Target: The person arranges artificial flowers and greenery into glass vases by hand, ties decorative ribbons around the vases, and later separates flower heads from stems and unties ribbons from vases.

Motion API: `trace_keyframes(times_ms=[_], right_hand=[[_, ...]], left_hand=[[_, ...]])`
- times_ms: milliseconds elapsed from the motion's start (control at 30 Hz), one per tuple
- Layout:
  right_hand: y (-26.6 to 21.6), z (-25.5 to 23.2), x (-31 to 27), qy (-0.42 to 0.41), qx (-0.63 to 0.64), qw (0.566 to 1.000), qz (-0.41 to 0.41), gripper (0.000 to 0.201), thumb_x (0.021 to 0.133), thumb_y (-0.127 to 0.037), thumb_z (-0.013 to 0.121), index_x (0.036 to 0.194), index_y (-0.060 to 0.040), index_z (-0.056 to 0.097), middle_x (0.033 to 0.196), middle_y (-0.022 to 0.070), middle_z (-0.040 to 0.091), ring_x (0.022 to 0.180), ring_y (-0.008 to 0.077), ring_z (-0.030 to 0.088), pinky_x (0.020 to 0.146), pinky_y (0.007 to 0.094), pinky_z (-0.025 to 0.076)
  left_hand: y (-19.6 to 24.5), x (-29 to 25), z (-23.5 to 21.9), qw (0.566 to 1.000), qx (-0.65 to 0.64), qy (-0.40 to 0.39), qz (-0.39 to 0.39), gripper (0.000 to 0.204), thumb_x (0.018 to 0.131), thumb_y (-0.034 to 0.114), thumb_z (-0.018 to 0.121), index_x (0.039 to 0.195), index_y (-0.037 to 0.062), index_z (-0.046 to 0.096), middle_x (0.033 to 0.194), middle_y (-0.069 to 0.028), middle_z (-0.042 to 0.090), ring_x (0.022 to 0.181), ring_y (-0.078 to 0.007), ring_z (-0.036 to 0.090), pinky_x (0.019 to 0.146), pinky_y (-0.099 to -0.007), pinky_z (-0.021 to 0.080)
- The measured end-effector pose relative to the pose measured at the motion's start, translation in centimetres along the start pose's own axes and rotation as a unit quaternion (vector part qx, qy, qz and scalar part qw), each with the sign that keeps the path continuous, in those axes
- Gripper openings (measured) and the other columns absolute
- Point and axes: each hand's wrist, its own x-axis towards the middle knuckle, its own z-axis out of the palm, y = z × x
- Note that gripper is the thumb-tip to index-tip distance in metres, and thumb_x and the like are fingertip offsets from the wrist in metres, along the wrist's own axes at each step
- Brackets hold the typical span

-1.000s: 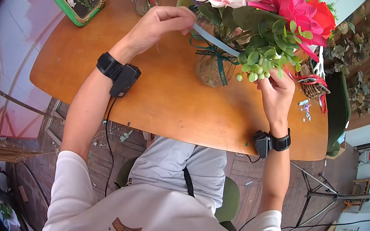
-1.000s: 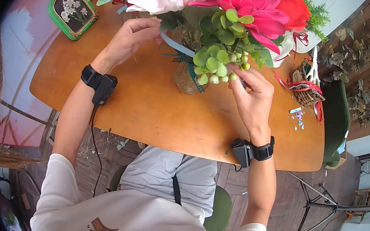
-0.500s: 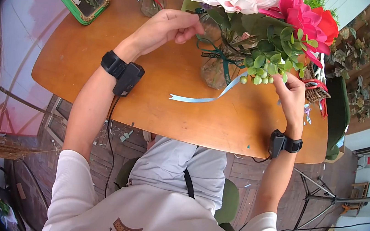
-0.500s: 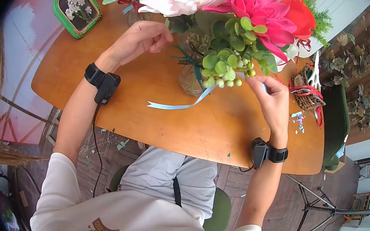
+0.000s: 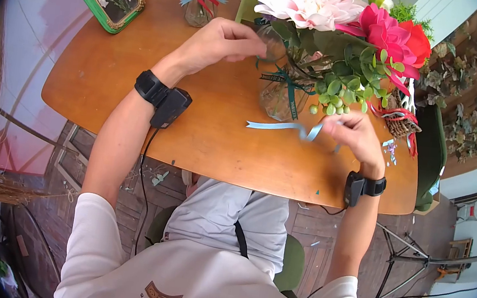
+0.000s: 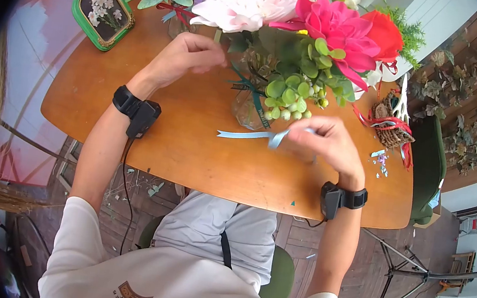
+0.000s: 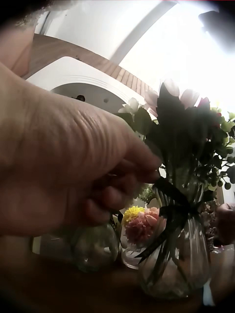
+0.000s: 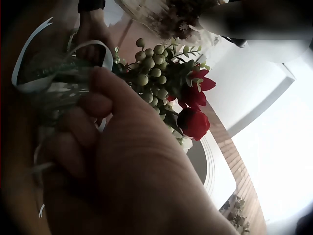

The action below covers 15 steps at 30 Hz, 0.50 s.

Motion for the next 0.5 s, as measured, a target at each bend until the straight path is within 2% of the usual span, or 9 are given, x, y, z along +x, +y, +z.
trace_keyframes(times_ms=[33, 67, 133, 167, 267, 333, 400, 467, 500], right_hand=[[-0.5, 0.6, -0.1, -0.03, 0.016, 0.999, -0.009, 0.017, 0.095, -0.016, 0.071, 0.103, -0.0025, 0.077, 0.07, -0.0063, 0.063, 0.061, 0.0005, 0.049, 0.052, 0.021, 0.036], [-1.4, 1.4, -0.1, -0.059, 0.033, 0.998, -0.016, 0.018, 0.097, -0.016, 0.069, 0.105, -0.0023, 0.077, 0.067, -0.0053, 0.063, 0.058, 0.0005, 0.049, 0.05, 0.0207, 0.036], [-3.1, 2.8, -0.2, -0.057, 0.063, 0.996, -0.013, 0.02, 0.098, -0.017, 0.067, 0.108, -0.0024, 0.076, 0.064, -0.0036, 0.063, 0.054, 0.0012, 0.049, 0.048, 0.02, 0.035], [-3.7, 3.6, -0.1, -0.058, 0.092, 0.994, -0.013, 0.022, 0.1, -0.018, 0.065, 0.111, -0.0026, 0.076, 0.061, -0.0019, 0.063, 0.049, 0.0018, 0.049, 0.046, 0.0194, 0.035], [-4.5, 6.1, 0.5, -0.008, 0.106, 0.994, -0.003, 0.025, 0.102, -0.019, 0.062, 0.117, -0.0033, 0.074, 0.057, 0.001, 0.063, 0.043, 0.0038, 0.05, 0.042, 0.0184, 0.033], [-4.7, 6.9, 0.8, -0.01, 0.105, 0.994, -0.01, 0.027, 0.102, -0.02, 0.061, 0.119, -0.0025, 0.073, 0.059, 0.0019, 0.065, 0.045, 0.0036, 0.052, 0.043, 0.0181, 0.035], [-4.3, 7.7, 1.1, 0.016, 0.123, 0.992, 0.003, 0.028, 0.103, -0.019, 0.061, 0.12, -0.0005, 0.072, 0.06, 0.0014, 0.066, 0.045, 0.0032, 0.053, 0.043, 0.018, 0.035], [-4.0, 7.9, 1.1, 0.019, 0.125, 0.992, 0.015, 0.028, 0.102, -0.018, 0.061, 0.12, 0.0011, 0.071, 0.062, 0.0015, 0.067, 0.045, 0.0031, 0.053, 0.042, 0.0178, 0.034], [-4.1, 8.0, 1.1, 0.027, 0.123, 0.992, 0.021, 0.027, 0.102, -0.018, 0.061, 0.119, 0.0008, 0.071, 0.062, 0.0014, 0.067, 0.045, 0.0032, 0.053, 0.042, 0.0178, 0.034]], left_hand=[[0.5, -0.2, -0.2, 0.999, 0.004, -0.052, -0.008, 0.023, 0.094, 0.022, 0.069, 0.102, 0.0016, 0.077, 0.07, 0.0037, 0.062, 0.059, -0.0032, 0.045, 0.053, -0.0223, 0.033], [1.5, -0.5, 0.0, 0.998, 0.004, -0.055, -0.008, 0.023, 0.094, 0.022, 0.069, 0.102, 0.0016, 0.077, 0.07, 0.0037, 0.062, 0.059, -0.0032, 0.045, 0.053, -0.0223, 0.033], [3.4, -1.3, 0.6, 0.99, -0.012, -0.135, -0.028, 0.022, 0.093, 0.02, 0.07, 0.1, 0.0017, 0.079, 0.066, 0.0024, 0.062, 0.052, -0.0031, 0.043, 0.048, -0.0226, 0.029], [3.9, -1.5, 0.9, 0.987, -0.006, -0.157, -0.022, 0.025, 0.093, 0.021, 0.071, 0.105, 0.0011, 0.078, 0.064, 0.0024, 0.06, 0.05, -0.0028, 0.043, 0.046, -0.0226, 0.028], [4.7, -1.8, 2.2, 0.98, -0.007, -0.186, -0.065, 0.027, 0.093, 0.022, 0.071, 0.108, -0.0002, 0.076, 0.063, 0.0026, 0.06, 0.05, -0.0029, 0.044, 0.046, -0.0232, 0.029], [5.0, -1.7, 2.9, 0.98, -0.003, -0.187, -0.074, 0.03, 0.093, 0.025, 0.072, 0.109, 0.0, 0.076, 0.061, 0.0035, 0.058, 0.05, -0.0031, 0.045, 0.047, -0.0239, 0.03], [4.9, -1.7, 3.1, 0.964, 0.075, -0.234, -0.098, 0.031, 0.093, 0.027, 0.073, 0.107, -0.0003, 0.076, 0.063, 0.0034, 0.059, 0.052, -0.0034, 0.045, 0.048, -0.0243, 0.032], [3.6, -1.6, 3.1, 0.965, 0.052, -0.236, -0.102, 0.032, 0.092, 0.029, 0.075, 0.104, -0.0002, 0.077, 0.065, 0.003, 0.06, 0.055, -0.0031, 0.046, 0.05, -0.0241, 0.033], [2.9, -1.5, 3.0, 0.965, 0.069, -0.242, -0.067, 0.028, 0.092, 0.025, 0.074, 0.103, -0.0001, 0.076, 0.066, 0.0038, 0.06, 0.057, -0.0022, 0.046, 0.05, -0.0232, 0.031]])
